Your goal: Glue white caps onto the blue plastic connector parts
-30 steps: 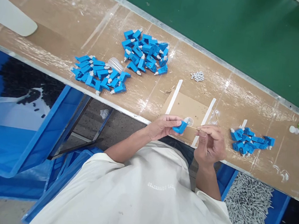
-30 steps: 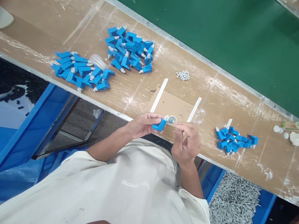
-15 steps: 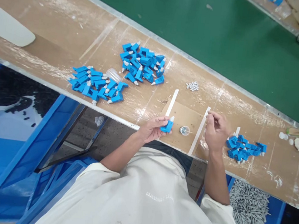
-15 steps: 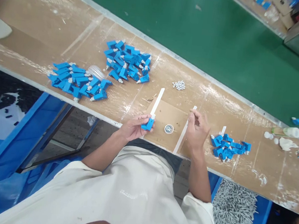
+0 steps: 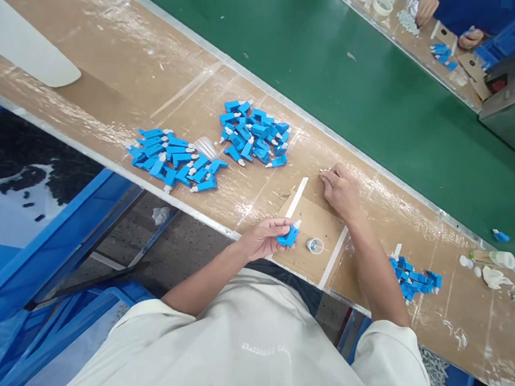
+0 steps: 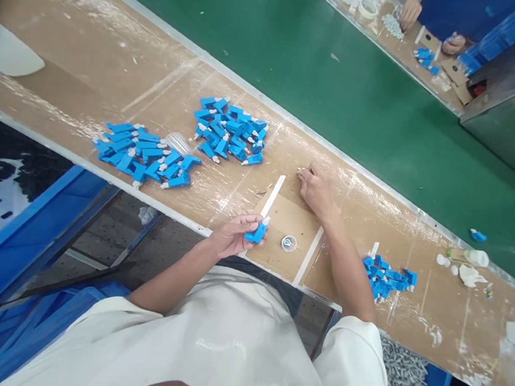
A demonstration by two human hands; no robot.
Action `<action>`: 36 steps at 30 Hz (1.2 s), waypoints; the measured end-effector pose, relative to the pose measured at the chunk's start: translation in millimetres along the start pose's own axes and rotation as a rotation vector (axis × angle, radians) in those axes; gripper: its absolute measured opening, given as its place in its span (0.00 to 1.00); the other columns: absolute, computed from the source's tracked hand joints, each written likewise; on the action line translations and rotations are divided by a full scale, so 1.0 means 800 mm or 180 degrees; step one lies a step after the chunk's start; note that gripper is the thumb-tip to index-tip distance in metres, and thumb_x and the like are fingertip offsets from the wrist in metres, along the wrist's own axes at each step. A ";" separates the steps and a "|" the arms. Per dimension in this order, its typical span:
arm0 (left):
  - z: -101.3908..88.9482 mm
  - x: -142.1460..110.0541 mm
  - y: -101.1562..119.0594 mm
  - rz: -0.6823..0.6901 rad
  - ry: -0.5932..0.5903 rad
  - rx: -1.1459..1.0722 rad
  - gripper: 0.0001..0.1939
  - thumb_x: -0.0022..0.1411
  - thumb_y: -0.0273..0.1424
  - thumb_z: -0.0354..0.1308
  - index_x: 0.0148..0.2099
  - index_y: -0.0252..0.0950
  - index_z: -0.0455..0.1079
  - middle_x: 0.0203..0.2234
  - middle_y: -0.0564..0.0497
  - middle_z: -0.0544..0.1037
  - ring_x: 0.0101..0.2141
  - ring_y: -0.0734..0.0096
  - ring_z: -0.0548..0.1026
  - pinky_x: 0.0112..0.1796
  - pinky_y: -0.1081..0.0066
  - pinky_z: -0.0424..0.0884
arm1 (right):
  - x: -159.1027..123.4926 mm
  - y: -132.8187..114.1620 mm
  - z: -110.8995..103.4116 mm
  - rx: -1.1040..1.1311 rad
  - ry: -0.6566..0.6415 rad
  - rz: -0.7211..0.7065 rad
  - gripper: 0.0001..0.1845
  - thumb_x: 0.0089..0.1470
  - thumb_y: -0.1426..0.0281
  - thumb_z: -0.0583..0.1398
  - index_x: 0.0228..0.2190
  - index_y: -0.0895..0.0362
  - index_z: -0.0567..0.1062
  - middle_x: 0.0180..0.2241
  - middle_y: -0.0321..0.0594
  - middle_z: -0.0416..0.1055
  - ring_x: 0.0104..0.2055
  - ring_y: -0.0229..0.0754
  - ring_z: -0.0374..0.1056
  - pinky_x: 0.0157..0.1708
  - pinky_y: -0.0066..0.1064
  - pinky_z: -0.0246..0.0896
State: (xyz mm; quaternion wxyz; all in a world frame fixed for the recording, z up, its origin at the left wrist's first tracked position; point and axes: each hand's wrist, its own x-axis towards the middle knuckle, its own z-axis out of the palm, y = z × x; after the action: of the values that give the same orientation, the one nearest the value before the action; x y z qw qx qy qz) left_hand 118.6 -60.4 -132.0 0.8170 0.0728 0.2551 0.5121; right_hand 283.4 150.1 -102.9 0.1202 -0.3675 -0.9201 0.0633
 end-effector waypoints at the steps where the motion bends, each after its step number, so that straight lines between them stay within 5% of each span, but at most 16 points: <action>1: 0.000 0.000 0.000 -0.0012 -0.0019 0.0000 0.21 0.51 0.36 0.77 0.40 0.32 0.72 0.29 0.48 0.81 0.29 0.71 0.82 0.25 0.80 0.75 | 0.002 -0.002 -0.002 -0.0095 -0.0125 0.0009 0.16 0.68 0.70 0.53 0.38 0.57 0.82 0.39 0.49 0.74 0.36 0.47 0.67 0.34 0.36 0.58; 5: 0.001 0.000 0.001 -0.0058 -0.0002 -0.0043 0.20 0.51 0.33 0.77 0.40 0.31 0.72 0.29 0.48 0.81 0.27 0.71 0.81 0.24 0.80 0.74 | 0.013 -0.012 -0.007 -0.0478 -0.0591 0.0118 0.13 0.64 0.73 0.55 0.40 0.62 0.80 0.43 0.56 0.75 0.37 0.50 0.69 0.35 0.38 0.59; 8: 0.003 0.000 0.004 0.0003 0.0165 -0.0175 0.17 0.52 0.29 0.75 0.39 0.31 0.72 0.29 0.48 0.80 0.28 0.71 0.82 0.25 0.80 0.75 | 0.014 -0.022 -0.018 -0.0128 -0.0465 0.0187 0.09 0.59 0.74 0.57 0.36 0.62 0.78 0.40 0.55 0.77 0.36 0.50 0.70 0.37 0.41 0.63; 13: 0.014 -0.004 0.014 0.0035 0.0337 -0.0271 0.11 0.55 0.25 0.71 0.38 0.31 0.72 0.27 0.51 0.79 0.26 0.73 0.81 0.27 0.79 0.77 | -0.033 -0.057 -0.064 0.2279 0.0267 0.0763 0.06 0.57 0.67 0.63 0.29 0.55 0.76 0.25 0.37 0.75 0.25 0.40 0.70 0.28 0.34 0.69; 16: 0.025 -0.008 0.019 0.0115 0.0264 -0.0171 0.15 0.52 0.28 0.74 0.38 0.31 0.72 0.27 0.51 0.80 0.26 0.73 0.81 0.26 0.80 0.76 | -0.080 -0.091 -0.088 0.3693 0.0114 0.1265 0.14 0.52 0.58 0.70 0.28 0.55 0.78 0.23 0.35 0.76 0.22 0.38 0.71 0.21 0.30 0.68; 20: 0.042 -0.012 0.023 0.0101 0.0084 0.0192 0.22 0.49 0.35 0.78 0.40 0.30 0.74 0.28 0.50 0.80 0.26 0.72 0.81 0.26 0.79 0.74 | -0.122 -0.125 -0.098 0.4615 -0.0121 0.1892 0.21 0.43 0.53 0.75 0.26 0.56 0.78 0.24 0.37 0.78 0.20 0.37 0.72 0.16 0.26 0.66; 36: 0.080 -0.017 0.008 0.0524 0.0076 0.0662 0.25 0.48 0.43 0.79 0.40 0.31 0.76 0.28 0.51 0.80 0.26 0.75 0.77 0.28 0.77 0.73 | -0.150 -0.150 -0.086 0.4598 0.0352 0.1925 0.21 0.46 0.51 0.74 0.28 0.55 0.79 0.22 0.37 0.75 0.21 0.36 0.67 0.15 0.25 0.61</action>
State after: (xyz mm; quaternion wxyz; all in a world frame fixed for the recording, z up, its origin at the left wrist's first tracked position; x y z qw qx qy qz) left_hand 140.0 -60.0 -69.6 0.7571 0.1716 0.3096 0.5490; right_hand 306.7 -17.2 -33.4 0.3526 -0.4354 -0.5037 0.6575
